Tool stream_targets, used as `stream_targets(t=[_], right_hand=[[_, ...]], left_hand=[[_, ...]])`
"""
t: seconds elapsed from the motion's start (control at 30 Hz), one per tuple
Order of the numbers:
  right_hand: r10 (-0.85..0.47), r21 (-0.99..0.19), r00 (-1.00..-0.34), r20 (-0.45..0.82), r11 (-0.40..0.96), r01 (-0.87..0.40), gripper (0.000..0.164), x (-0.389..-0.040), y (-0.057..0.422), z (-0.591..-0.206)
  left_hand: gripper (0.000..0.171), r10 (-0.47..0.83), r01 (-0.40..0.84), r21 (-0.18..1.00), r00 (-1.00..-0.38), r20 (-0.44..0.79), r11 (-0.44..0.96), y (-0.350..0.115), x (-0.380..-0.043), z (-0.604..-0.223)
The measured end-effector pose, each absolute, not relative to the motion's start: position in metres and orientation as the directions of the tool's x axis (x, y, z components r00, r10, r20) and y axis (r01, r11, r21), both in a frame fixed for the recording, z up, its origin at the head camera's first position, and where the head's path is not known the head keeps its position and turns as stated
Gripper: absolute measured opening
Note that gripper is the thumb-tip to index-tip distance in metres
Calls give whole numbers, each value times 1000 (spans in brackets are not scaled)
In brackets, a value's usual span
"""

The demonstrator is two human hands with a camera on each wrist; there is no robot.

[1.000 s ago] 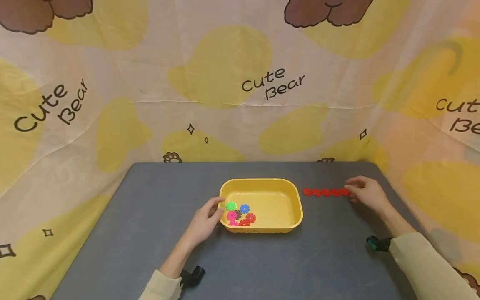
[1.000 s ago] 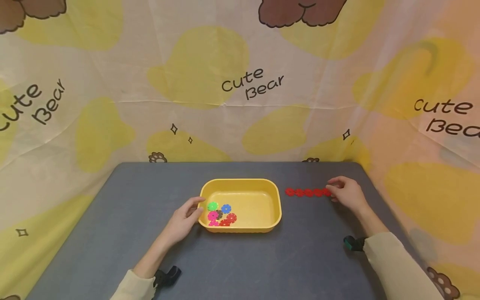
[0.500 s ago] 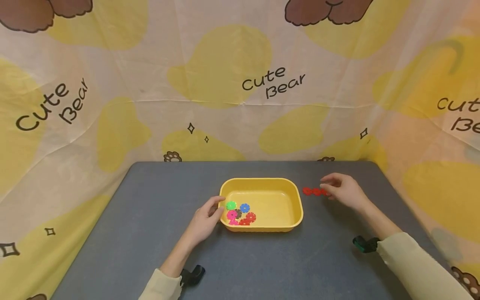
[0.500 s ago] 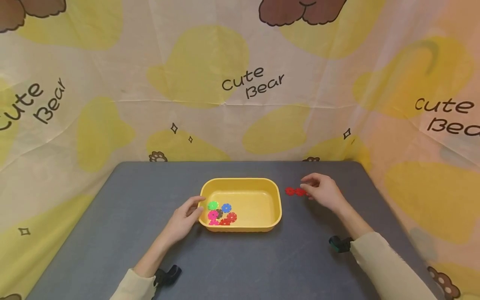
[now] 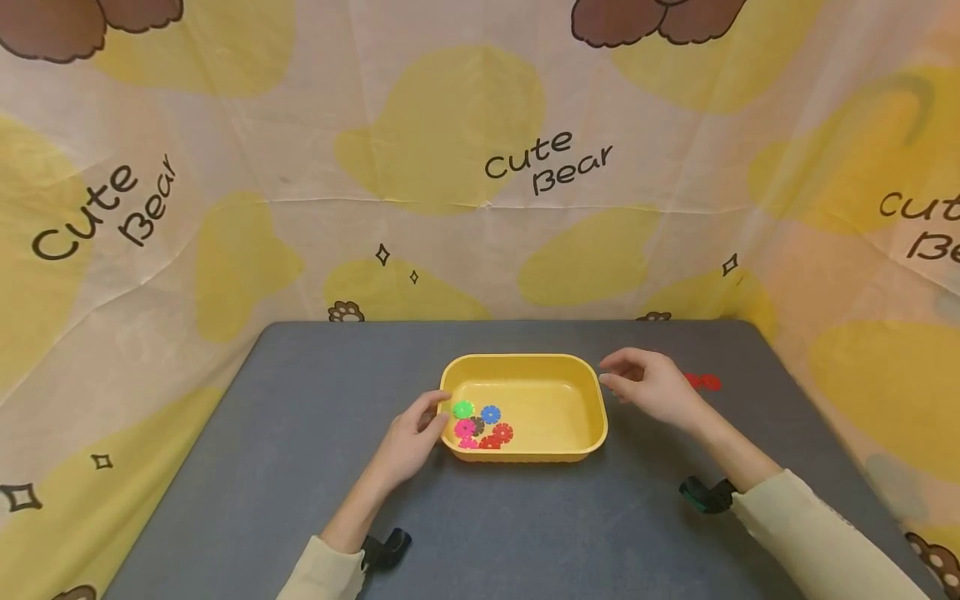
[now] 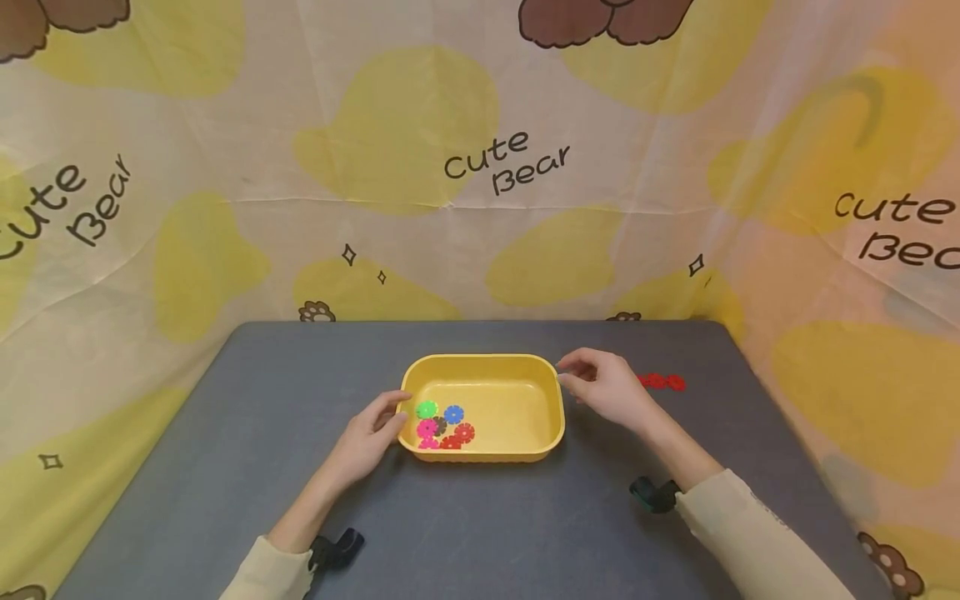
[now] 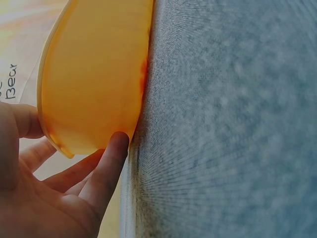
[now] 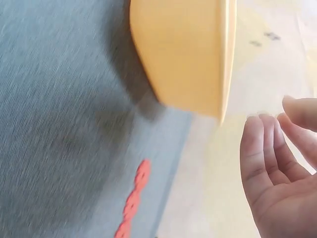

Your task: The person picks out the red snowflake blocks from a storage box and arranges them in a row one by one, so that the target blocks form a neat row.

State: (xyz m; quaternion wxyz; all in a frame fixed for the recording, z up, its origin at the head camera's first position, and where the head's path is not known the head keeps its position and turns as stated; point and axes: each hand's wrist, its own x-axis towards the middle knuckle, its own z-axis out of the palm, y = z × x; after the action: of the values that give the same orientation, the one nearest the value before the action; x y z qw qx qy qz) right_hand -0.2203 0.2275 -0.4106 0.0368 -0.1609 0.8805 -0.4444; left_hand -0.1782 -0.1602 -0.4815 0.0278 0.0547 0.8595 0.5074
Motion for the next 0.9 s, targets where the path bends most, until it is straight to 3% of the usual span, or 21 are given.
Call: stream_targets(t=[0.6,0.9], right_hand=[[-480,-732,-865,149,535,-423,14,-214,163,-421],[-560,-713,-815,148,511,-480,17,-218,134,-437]], left_hand=[[37,120,58,882,-993,2,468,-160,-179,-481],[37,125,66,885,-992,9,462,-160,-179,-481]])
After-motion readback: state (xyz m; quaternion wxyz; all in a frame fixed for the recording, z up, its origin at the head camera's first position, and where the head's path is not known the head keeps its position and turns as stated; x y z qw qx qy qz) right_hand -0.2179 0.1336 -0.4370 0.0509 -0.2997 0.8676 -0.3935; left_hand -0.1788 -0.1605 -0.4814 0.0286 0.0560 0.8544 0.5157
